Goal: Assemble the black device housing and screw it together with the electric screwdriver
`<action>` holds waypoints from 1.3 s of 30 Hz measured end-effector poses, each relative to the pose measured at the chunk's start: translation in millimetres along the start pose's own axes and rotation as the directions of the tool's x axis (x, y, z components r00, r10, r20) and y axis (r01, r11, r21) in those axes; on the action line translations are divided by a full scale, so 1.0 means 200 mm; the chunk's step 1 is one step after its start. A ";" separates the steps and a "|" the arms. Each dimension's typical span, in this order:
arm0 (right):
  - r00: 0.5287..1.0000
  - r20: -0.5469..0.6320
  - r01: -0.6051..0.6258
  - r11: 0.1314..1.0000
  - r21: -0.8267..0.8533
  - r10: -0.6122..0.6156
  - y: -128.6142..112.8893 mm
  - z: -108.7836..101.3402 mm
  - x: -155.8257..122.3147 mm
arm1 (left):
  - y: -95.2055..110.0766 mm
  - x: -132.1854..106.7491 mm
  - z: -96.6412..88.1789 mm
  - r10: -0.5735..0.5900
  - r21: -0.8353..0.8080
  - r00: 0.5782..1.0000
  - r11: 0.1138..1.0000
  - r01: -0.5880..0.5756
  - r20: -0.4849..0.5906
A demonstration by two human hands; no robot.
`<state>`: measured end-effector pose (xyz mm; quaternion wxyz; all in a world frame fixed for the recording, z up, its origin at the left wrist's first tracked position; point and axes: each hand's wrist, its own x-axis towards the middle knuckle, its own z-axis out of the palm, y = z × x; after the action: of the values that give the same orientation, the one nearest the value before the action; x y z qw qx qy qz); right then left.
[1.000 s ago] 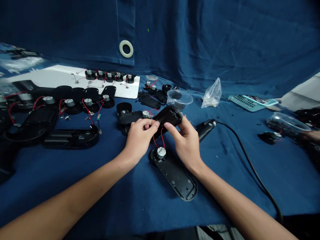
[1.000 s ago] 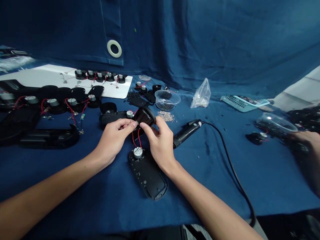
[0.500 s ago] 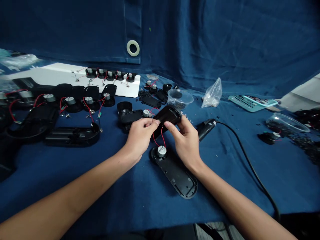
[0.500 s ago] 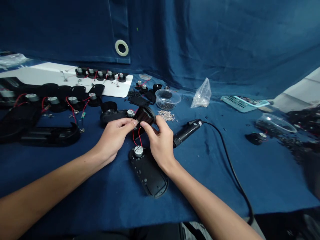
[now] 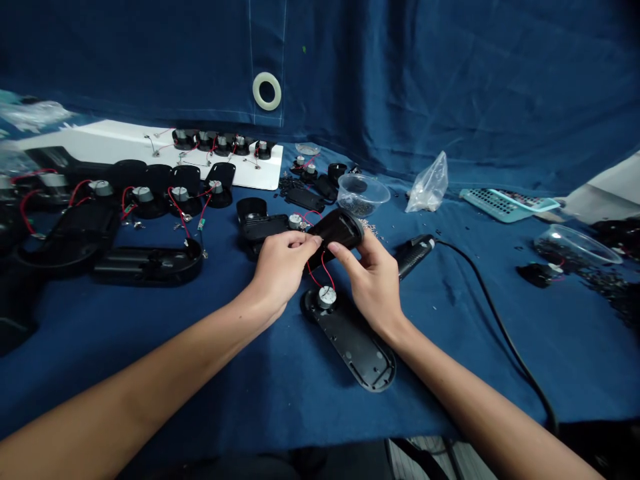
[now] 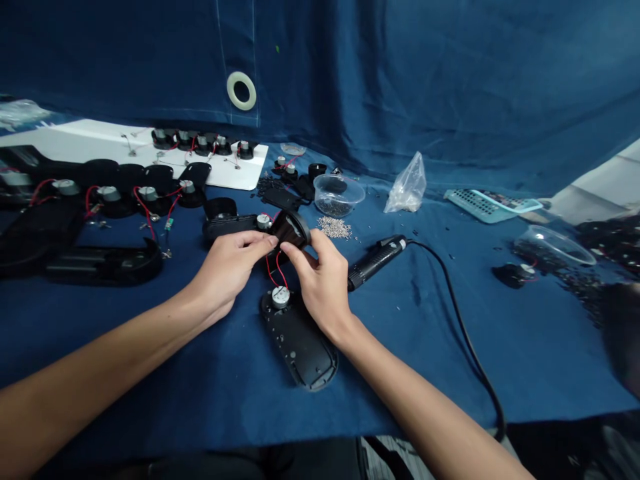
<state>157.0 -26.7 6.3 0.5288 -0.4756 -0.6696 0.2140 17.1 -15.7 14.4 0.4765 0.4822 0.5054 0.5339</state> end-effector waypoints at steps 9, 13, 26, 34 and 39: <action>0.995 0.046 0.099 0.981 -0.167 -0.092 0.00 -0.02 0.00 | 0.00 0.01 -0.03 -0.018 -0.039 1.000 0.999 0.019 0.024; 0.990 0.124 0.083 0.989 -0.121 -0.068 0.02 -0.04 0.02 | 0.01 0.04 -0.07 -0.039 0.032 0.991 0.999 0.035 0.125; 0.953 0.303 -0.053 0.994 0.091 0.023 0.07 -0.10 0.08 | 0.03 0.09 -0.14 -0.221 0.100 0.909 0.975 0.198 0.352; 0.963 0.253 -0.121 0.987 0.105 0.091 0.08 -0.10 0.10 | -0.02 0.08 -0.11 -0.142 0.053 0.939 0.990 0.132 0.312; 0.949 0.266 -0.217 0.962 0.169 0.168 0.07 -0.10 0.11 | -0.01 0.07 -0.10 -0.119 0.027 0.936 0.993 0.116 0.330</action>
<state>181.0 -6.2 13.0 0.4614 -0.4539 -0.6565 0.3874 -3.1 -3.9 13.0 0.5841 0.5356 0.4477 0.4141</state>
